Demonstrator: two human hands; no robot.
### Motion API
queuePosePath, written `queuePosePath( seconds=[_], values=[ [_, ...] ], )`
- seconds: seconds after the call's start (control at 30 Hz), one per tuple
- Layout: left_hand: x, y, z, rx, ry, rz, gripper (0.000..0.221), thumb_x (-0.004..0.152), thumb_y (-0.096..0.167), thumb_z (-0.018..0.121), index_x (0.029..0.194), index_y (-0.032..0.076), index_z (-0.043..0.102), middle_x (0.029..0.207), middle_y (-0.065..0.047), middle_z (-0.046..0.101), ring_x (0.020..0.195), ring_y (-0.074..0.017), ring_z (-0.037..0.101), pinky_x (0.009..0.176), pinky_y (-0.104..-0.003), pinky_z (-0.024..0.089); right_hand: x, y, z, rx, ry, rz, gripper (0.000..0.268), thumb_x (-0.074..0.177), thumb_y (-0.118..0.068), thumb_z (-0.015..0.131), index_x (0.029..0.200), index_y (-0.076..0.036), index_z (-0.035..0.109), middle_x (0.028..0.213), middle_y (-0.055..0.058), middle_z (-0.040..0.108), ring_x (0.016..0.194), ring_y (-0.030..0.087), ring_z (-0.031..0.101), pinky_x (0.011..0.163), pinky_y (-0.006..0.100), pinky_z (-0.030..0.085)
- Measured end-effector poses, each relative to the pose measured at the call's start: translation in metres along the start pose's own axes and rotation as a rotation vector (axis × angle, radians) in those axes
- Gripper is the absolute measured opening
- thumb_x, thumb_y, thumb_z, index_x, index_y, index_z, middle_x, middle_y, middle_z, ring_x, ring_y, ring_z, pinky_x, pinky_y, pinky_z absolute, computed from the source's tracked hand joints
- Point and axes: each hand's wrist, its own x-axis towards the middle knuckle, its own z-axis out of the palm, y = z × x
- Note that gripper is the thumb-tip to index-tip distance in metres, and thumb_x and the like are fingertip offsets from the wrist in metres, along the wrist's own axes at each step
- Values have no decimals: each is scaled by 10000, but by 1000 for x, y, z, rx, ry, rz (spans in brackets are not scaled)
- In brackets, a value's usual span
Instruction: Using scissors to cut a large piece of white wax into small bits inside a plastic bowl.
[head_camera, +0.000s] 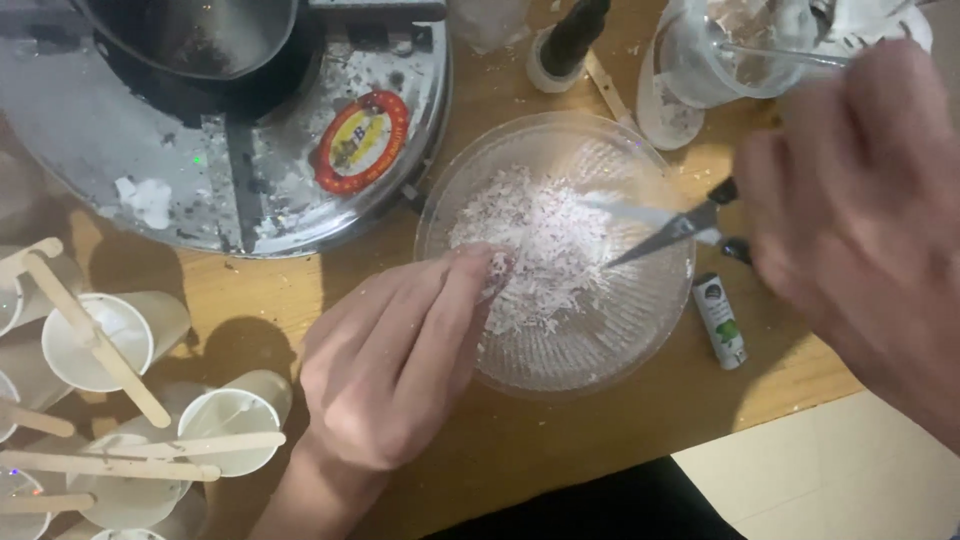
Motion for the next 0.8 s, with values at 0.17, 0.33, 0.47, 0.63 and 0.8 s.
queuePosePath(
  seconds=[0.17, 0.33, 0.47, 0.63, 0.8],
  values=[
    [-1, -3, -2, -18, -9, -24, 25, 983, -97, 711, 1000, -111, 722, 888, -170, 738, 749, -258, 741, 665, -349, 637, 19, 4, -14, -3, 38, -145, 296, 727, -55, 564, 573, -205, 360, 611, -18, 226, 737, 242, 360, 674, 356, 220],
    [-3, -4, 0, -32, 4, -43, 37, 986, -98, 701, 1002, -125, 721, 908, -189, 742, 759, -278, 745, 664, -357, 646, 23, 5, -18, -9, 66, -287, 462, 557, 162, 552, 443, -218, 316, 496, -43, 119, 658, 253, 301, 557, 359, 134],
    [-3, -4, 0, -48, 20, -37, 43, 983, -102, 706, 999, -141, 715, 900, -199, 741, 756, -281, 744, 667, -355, 654, 25, 9, -17, -136, -137, -384, 554, 923, 221, 563, 525, -144, 440, 504, -29, 237, 623, 234, 328, 613, 409, 213],
    [-3, -3, -2, -55, 3, -37, 70, 1003, -80, 677, 1020, -142, 704, 913, -198, 730, 754, -288, 726, 674, -364, 643, 36, 11, -33, -229, -166, -429, 607, 1019, 185, 566, 534, -172, 490, 716, 69, 357, 555, 180, 276, 626, 408, 252],
    [-2, -2, -3, -88, 1, -44, 57, 984, -122, 668, 1016, -151, 705, 925, -216, 735, 789, -307, 741, 711, -387, 653, 44, 8, -46, -291, 134, -183, 432, 740, 12, 678, 486, -305, 530, 1329, 264, 742, 584, 56, 433, 485, 239, 252]
  ],
)
